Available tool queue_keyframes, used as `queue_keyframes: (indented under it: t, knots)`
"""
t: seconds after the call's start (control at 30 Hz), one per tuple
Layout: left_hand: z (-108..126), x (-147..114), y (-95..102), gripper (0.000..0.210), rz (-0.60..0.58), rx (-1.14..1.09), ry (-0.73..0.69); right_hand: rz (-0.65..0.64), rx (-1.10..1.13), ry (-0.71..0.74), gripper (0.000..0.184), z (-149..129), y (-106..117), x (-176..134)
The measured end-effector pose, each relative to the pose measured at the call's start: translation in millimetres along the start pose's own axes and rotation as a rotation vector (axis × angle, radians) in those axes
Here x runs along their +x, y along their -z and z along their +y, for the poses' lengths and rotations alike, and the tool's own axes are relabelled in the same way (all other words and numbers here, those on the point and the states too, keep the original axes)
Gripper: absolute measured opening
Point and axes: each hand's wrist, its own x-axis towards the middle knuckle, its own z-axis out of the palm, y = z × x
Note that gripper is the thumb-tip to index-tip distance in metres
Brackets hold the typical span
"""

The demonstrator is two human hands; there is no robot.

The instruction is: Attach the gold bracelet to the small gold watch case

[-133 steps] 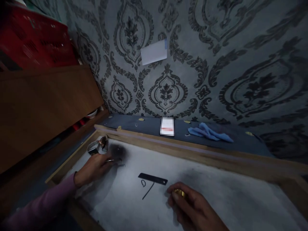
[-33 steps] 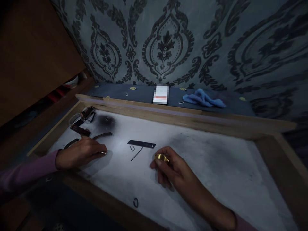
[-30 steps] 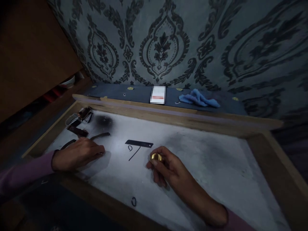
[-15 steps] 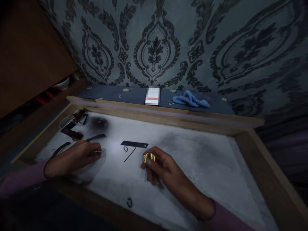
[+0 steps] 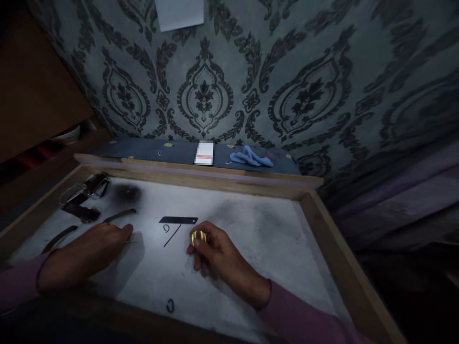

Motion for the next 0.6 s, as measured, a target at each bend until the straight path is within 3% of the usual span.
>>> queue_keyframes:
  t: [0.13, 0.27, 0.33, 0.4, 0.47, 0.6]
  knots:
    - [-13, 1, -13.9, 0.019, 0.091, -0.021, -0.041, -0.017, 0.036, 0.016, 0.028, 3, 0, 1]
    - [-17, 8, -13.0, 0.014, 0.119, -0.274, 0.031, -0.020, 0.062, 0.018, 0.026, 6, 0, 1]
    - [-9, 17, -4.6, 0.014, 0.071, -0.529, 0.095, -0.020, 0.066, 0.025, 0.024, 6, -1, 1]
    - [4, 31, 5.1, 0.017, -0.087, -0.825, 0.118, -0.023, 0.066, 0.032, 0.023, 6, -1, 1]
    - [18, 45, 11.4, 0.018, -0.162, -1.081, 0.125, -0.029, 0.072, 0.028, 0.022, 6, -2, 1]
    - [34, 68, 7.0, 0.023, -0.238, -1.430, 0.075, -0.042, 0.090, 0.024, 0.022, 5, -3, 0]
